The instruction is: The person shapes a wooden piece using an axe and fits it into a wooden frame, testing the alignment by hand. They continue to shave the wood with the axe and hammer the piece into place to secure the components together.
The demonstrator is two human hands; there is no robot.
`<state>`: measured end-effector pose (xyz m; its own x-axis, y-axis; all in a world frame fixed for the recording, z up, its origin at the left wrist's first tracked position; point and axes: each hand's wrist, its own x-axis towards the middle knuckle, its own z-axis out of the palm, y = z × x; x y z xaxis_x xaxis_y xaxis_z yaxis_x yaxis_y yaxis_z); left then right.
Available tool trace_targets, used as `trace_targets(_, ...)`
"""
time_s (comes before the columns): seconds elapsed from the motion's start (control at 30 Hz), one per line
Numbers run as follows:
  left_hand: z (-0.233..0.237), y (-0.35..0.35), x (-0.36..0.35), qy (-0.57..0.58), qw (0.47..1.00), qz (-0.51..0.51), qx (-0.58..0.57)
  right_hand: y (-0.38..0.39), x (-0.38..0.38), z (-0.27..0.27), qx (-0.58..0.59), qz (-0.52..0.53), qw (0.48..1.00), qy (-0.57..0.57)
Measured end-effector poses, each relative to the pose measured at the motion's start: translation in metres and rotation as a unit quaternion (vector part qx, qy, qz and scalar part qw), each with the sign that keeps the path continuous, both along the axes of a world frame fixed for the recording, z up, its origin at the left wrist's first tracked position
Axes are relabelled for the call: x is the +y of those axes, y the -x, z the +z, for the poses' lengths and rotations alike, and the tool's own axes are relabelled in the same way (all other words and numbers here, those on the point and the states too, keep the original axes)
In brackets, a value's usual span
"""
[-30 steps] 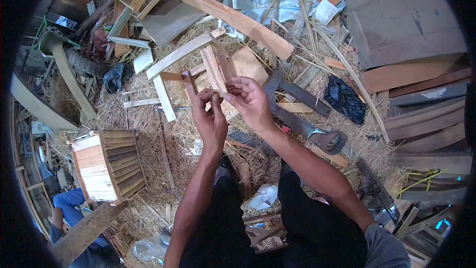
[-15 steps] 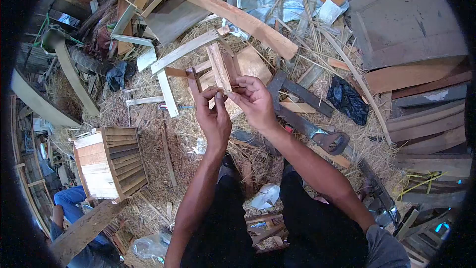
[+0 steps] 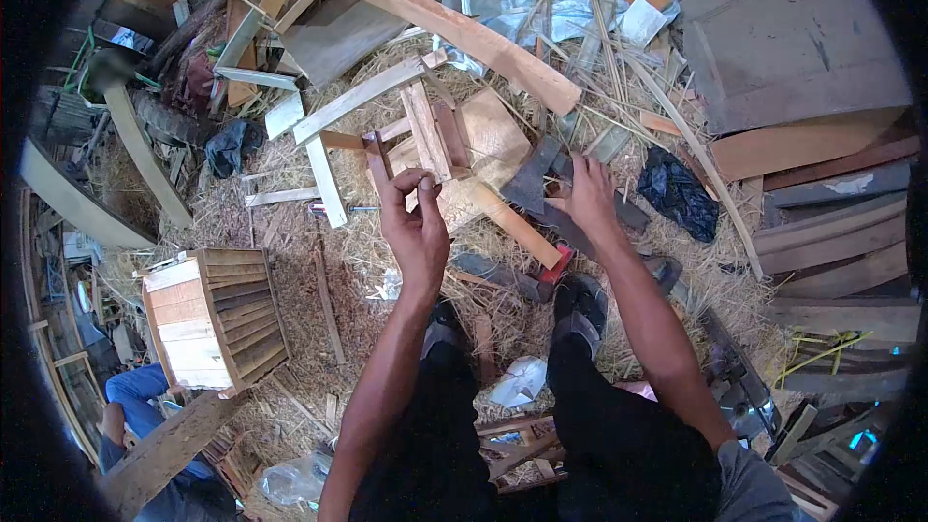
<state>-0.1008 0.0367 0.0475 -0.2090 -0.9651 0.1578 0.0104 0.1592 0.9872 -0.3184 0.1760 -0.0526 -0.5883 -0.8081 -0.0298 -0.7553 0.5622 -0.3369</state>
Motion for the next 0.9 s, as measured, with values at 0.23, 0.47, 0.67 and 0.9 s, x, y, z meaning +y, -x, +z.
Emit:
trace_targets(0.23,0.01,-0.006,-0.001,-0.027,0.997,0.0,-0.074,0.019,-0.008,0.035,-0.144,-0.002,0.989,-0.041)
trace_targets(0.47,0.006,-0.003,0.003,-0.016,0.998,0.026,-0.046,0.019,-0.014,0.074,-0.135,-0.075,0.982,0.107)
trace_targets(0.67,-0.001,-0.003,0.002,0.004,0.998,0.034,-0.047,-0.032,-0.053,0.106,-0.621,-0.096,0.762,0.155)
trace_targets(0.9,0.005,-0.002,0.003,0.008,0.996,0.041,-0.079,-0.093,-0.099,0.075,-0.626,0.045,0.703,0.336)
